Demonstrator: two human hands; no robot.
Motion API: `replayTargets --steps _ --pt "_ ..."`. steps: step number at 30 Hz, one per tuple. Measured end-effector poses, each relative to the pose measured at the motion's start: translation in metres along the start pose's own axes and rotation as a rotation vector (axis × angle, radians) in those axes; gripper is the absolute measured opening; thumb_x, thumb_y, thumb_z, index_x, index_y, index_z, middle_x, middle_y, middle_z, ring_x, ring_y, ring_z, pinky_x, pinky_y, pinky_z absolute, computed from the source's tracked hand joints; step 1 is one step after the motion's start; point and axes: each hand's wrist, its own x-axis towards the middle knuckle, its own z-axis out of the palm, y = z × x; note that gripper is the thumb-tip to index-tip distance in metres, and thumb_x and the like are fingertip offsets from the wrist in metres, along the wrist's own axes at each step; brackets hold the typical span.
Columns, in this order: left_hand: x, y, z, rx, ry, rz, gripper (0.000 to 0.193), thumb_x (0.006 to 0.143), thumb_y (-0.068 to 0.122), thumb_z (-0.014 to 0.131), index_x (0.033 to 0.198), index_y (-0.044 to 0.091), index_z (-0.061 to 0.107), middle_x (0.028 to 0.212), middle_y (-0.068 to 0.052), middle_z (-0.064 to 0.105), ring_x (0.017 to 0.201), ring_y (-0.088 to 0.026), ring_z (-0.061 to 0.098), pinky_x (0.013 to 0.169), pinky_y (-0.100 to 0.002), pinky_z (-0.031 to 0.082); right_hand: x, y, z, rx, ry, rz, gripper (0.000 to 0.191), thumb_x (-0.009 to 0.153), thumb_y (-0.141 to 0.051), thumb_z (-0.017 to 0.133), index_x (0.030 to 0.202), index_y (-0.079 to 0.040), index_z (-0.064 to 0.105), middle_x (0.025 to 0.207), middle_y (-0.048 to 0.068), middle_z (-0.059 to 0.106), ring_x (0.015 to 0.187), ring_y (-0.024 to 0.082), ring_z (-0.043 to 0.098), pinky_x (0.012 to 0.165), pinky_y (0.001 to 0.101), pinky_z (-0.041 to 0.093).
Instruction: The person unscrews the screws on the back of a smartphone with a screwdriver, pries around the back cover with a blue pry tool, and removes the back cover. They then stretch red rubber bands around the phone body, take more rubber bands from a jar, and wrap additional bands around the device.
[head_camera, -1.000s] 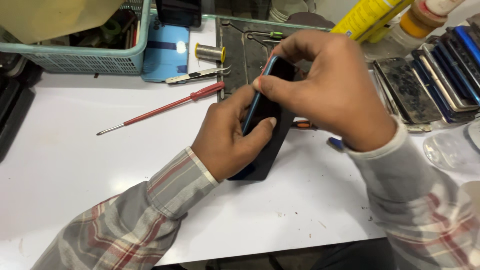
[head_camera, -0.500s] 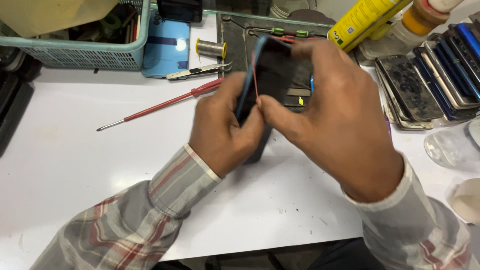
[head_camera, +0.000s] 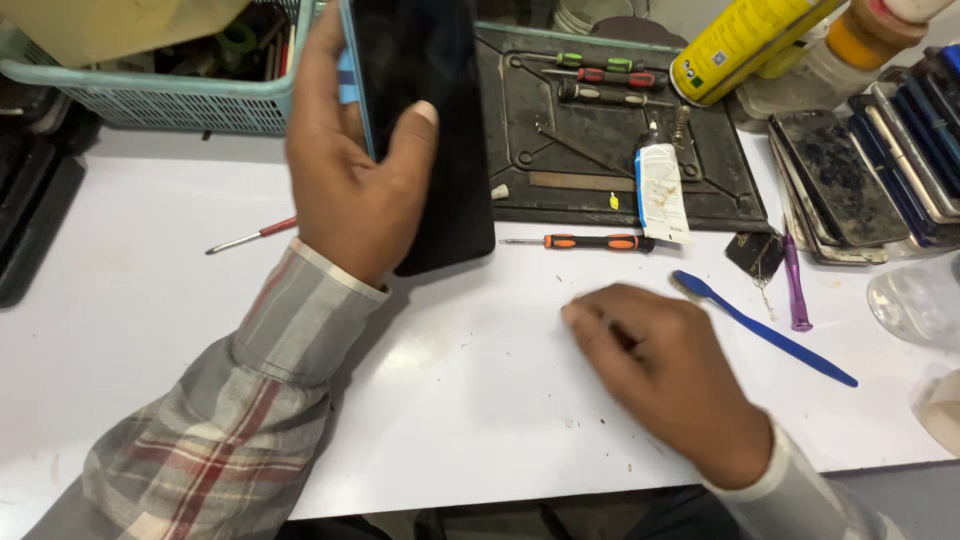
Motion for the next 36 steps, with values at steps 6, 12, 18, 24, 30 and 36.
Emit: replayTargets --steps 6,12,18,24,30,36 --pt "-0.023 0.018 0.031 0.007 -0.223 -0.052 0.063 0.103 -0.004 0.06 0.157 -0.001 0.028 0.134 -0.02 0.068 0.122 -0.024 0.072 0.105 -0.033 0.059 0.024 -0.001 -0.036 0.27 0.176 -0.022 0.034 0.099 -0.005 0.065 0.133 0.0 0.066 0.099 0.012 0.07 0.073 0.011 0.076 0.045 0.0194 0.05" --pt "-0.012 0.045 0.035 0.171 -0.328 -0.127 0.076 0.091 0.001 0.062 0.156 0.005 0.023 0.107 -0.018 0.074 0.092 -0.023 0.078 0.081 -0.033 0.061 0.078 -0.028 -0.056 -0.066 0.267 -0.498 0.042 0.092 -0.016 0.086 0.12 0.006 0.065 0.109 0.017 0.06 0.081 0.017 0.063 0.064 0.0265 0.052" --pt "-0.013 0.048 0.024 0.143 -0.311 -0.094 0.082 0.089 0.001 0.062 0.159 0.009 0.021 0.134 -0.014 0.067 0.088 -0.019 0.08 0.077 -0.031 0.063 0.095 -0.047 -0.045 -0.175 0.228 -0.474 0.037 0.085 -0.014 0.085 0.111 0.009 0.071 0.095 0.017 0.057 0.075 0.021 0.06 0.064 0.0322 0.05" --pt "-0.018 0.04 0.023 0.182 -0.29 0.057 0.076 0.089 -0.003 0.062 0.159 0.009 0.035 0.11 -0.016 0.075 0.094 -0.023 0.079 0.082 -0.034 0.063 0.091 -0.057 -0.048 -0.241 0.148 -0.329 0.041 0.076 -0.018 0.085 0.102 0.01 0.07 0.085 0.015 0.056 0.066 0.023 0.057 0.055 0.0337 0.046" --pt "-0.021 0.037 0.023 0.166 -0.281 0.033 0.074 0.088 -0.003 0.063 0.157 0.008 0.039 0.109 -0.014 0.076 0.089 -0.021 0.08 0.077 -0.03 0.064 0.093 -0.055 -0.048 -0.248 0.112 -0.261 0.043 0.075 -0.022 0.085 0.098 0.01 0.068 0.086 0.015 0.058 0.065 0.022 0.058 0.054 0.033 0.046" --pt "-0.026 0.034 0.026 0.193 -0.209 0.039 0.064 0.092 -0.001 0.067 0.151 0.007 0.045 0.103 -0.012 0.077 0.086 -0.016 0.081 0.074 -0.026 0.064 0.084 -0.05 -0.042 -0.184 0.166 -0.329 0.044 0.085 -0.021 0.084 0.114 0.008 0.067 0.096 0.013 0.057 0.074 0.018 0.06 0.064 0.0299 0.051"
